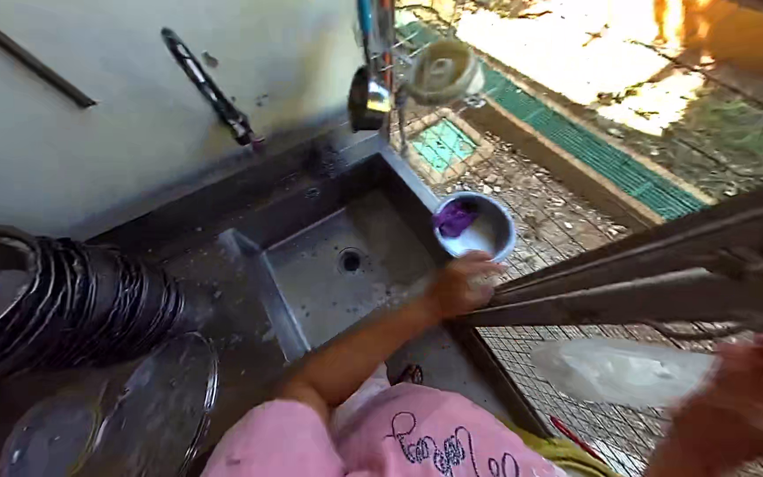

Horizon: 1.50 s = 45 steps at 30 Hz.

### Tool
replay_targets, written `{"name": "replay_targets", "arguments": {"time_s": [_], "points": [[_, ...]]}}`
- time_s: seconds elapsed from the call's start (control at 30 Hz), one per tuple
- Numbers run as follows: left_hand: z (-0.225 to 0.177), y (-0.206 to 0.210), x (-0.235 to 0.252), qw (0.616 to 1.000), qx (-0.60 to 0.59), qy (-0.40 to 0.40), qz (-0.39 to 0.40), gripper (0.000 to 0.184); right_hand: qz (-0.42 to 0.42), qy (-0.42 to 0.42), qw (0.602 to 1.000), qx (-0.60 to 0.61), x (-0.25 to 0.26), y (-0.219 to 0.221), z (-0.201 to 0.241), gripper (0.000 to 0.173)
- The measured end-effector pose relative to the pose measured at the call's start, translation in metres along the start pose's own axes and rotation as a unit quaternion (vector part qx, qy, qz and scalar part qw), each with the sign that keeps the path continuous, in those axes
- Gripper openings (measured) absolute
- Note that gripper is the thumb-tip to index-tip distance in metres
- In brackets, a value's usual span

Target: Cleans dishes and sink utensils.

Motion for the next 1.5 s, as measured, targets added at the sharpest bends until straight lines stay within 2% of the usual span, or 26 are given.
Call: {"name": "replay_targets", "arguments": {"time_s": [0.03,0.07,0.13,0.17,0.23,0.27,0.3,0.37,0.4,0.47,0.53,0.63,0.73,0.8,0.87,0.93,1.0,1.07,1.13,1.2,1.23,1.3,1.4,1.5], "points": [[0.068,-0.042,-0.018,0.991,0.051,-0.116,-0.04,0.034,0.071,0.026,0.992,0.098,-0.008,0.062,0.008,0.026],[0.136,-0.085,-0.044,0.967,0.095,-0.223,-0.084,0.043,0.143,0.074,0.972,0.173,-0.023,0.128,0.012,0.026],[0.258,-0.163,-0.114,0.883,0.157,-0.41,-0.169,0.064,0.307,0.198,0.901,0.232,-0.072,0.262,0.014,0.044],[0.302,-0.19,-0.151,0.836,0.18,-0.478,-0.199,0.072,0.388,0.271,0.85,0.232,-0.105,0.321,0.008,0.051],[0.362,-0.22,-0.214,0.754,0.221,-0.58,-0.214,0.08,0.462,0.416,0.753,0.215,-0.167,0.423,-0.02,0.055],[0.38,-0.225,-0.237,0.724,0.232,-0.624,-0.182,0.084,0.481,0.449,0.73,0.187,-0.19,0.466,-0.041,0.059],[0.393,-0.22,-0.257,0.707,0.235,-0.655,-0.129,0.091,0.499,0.442,0.732,0.143,-0.206,0.502,-0.069,0.062],[0.413,-0.194,-0.288,0.694,0.258,-0.672,-0.003,0.109,0.497,0.409,0.764,0.047,-0.221,0.549,-0.135,0.066],[0.422,-0.18,-0.301,0.686,0.284,-0.668,0.044,0.117,0.475,0.401,0.783,-0.007,-0.223,0.561,-0.166,0.066],[0.432,-0.157,-0.317,0.695,0.328,-0.637,0.058,0.123,0.451,0.404,0.787,-0.117,-0.229,0.555,-0.204,0.065],[0.444,-0.146,-0.321,0.729,0.367,-0.578,0.011,0.116,0.44,0.414,0.77,-0.206,-0.241,0.534,-0.225,0.069],[0.46,-0.134,-0.299,0.753,0.423,-0.503,-0.032,0.097,0.384,0.366,0.797,-0.289,-0.267,0.525,-0.237,0.072],[0.475,-0.115,-0.236,0.809,0.409,-0.416,-0.069,0.092,0.426,0.293,0.819,-0.25,-0.304,0.564,-0.209,0.08],[0.486,-0.113,-0.192,0.822,0.383,-0.417,-0.055,0.09,0.459,0.279,0.826,-0.17,-0.327,0.603,-0.171,0.072],[0.493,-0.107,-0.152,0.843,0.351,-0.405,-0.053,0.074,0.472,0.256,0.842,-0.051,-0.342,0.638,-0.134,0.064],[0.496,-0.102,-0.119,0.877,0.287,-0.382,-0.053,0.056,0.477,0.19,0.858,0.024,-0.338,0.656,-0.114,0.056],[0.496,-0.116,-0.105,0.913,0.258,-0.3,-0.095,0.055,0.466,0.117,0.877,0.022,-0.31,0.654,-0.131,0.055],[0.501,-0.161,-0.119,0.895,0.305,-0.287,-0.151,0.061,0.463,0.086,0.88,-0.057,-0.274,0.636,-0.183,0.058],[0.523,-0.225,-0.147,0.84,0.358,-0.354,-0.203,0.065,0.492,0.052,0.86,-0.125,-0.245,0.624,-0.237,0.065],[0.544,-0.268,-0.17,0.8,0.38,-0.405,-0.228,0.065,0.541,0.029,0.832,-0.121,-0.24,0.625,-0.259,0.071],[0.552,-0.274,-0.17,0.797,0.38,-0.415,-0.218,0.065,0.546,0.027,0.831,-0.105,-0.246,0.631,-0.26,0.073],[0.562,-0.263,-0.145,0.818,0.379,-0.395,-0.177,0.063,0.537,0.046,0.838,-0.084,-0.267,0.648,-0.245,0.076],[0.571,-0.215,-0.102,0.86,0.335,-0.375,-0.086,0.056,0.578,0.061,0.813,-0.041,-0.314,0.673,-0.191,0.062],[0.556,-0.162,-0.085,0.902,0.242,-0.357,-0.02,0.047,0.58,0.042,0.81,0.077,-0.339,0.678,-0.144,0.049]]}}
Point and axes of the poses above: each hand's wrist, its own x-axis towards the middle knuckle, its own y-axis out of the palm, z = x × y, the point moved 9 cm from there along x, towards the middle knuckle, and after that the axes turned 9 degrees about -y, right-handed, at the moved point
